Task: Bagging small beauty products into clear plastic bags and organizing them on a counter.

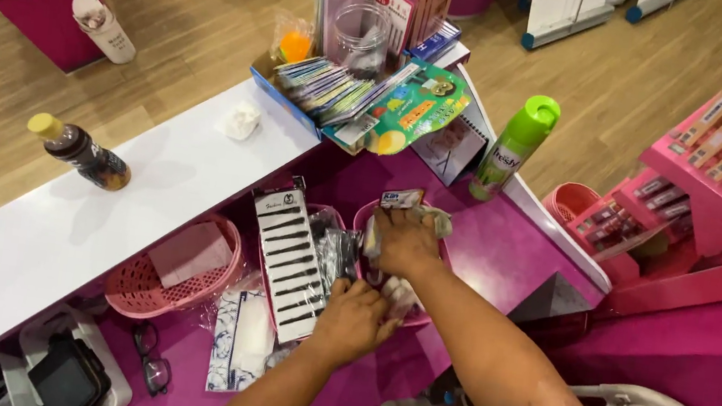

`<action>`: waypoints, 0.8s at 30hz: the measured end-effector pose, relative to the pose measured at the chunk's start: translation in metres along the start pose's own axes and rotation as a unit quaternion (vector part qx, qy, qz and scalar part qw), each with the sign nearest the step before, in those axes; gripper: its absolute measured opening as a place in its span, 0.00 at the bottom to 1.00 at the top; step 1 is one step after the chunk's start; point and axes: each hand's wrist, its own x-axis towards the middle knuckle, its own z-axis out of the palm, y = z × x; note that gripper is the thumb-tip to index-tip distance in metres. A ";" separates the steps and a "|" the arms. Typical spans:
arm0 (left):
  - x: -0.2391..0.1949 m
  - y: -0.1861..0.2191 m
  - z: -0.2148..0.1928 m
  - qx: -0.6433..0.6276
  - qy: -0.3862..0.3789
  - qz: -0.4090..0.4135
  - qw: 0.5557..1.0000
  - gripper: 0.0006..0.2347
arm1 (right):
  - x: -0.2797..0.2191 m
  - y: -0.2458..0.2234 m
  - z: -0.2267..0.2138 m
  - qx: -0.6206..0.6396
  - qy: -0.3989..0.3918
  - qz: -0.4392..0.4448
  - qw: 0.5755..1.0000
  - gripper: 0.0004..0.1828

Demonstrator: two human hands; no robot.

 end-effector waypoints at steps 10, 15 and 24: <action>0.000 -0.010 0.023 -0.007 0.161 0.036 0.986 0.13 | -0.050 0.032 -0.043 0.421 0.122 -0.011 0.899 0.53; -0.006 -0.012 0.022 -0.017 0.111 0.040 0.993 0.13 | -0.065 0.047 -0.007 0.521 0.141 0.065 0.839 0.54; 0.013 -0.006 -0.011 0.030 0.117 -0.020 0.992 0.13 | -0.081 0.037 0.018 0.612 0.170 0.119 0.763 0.46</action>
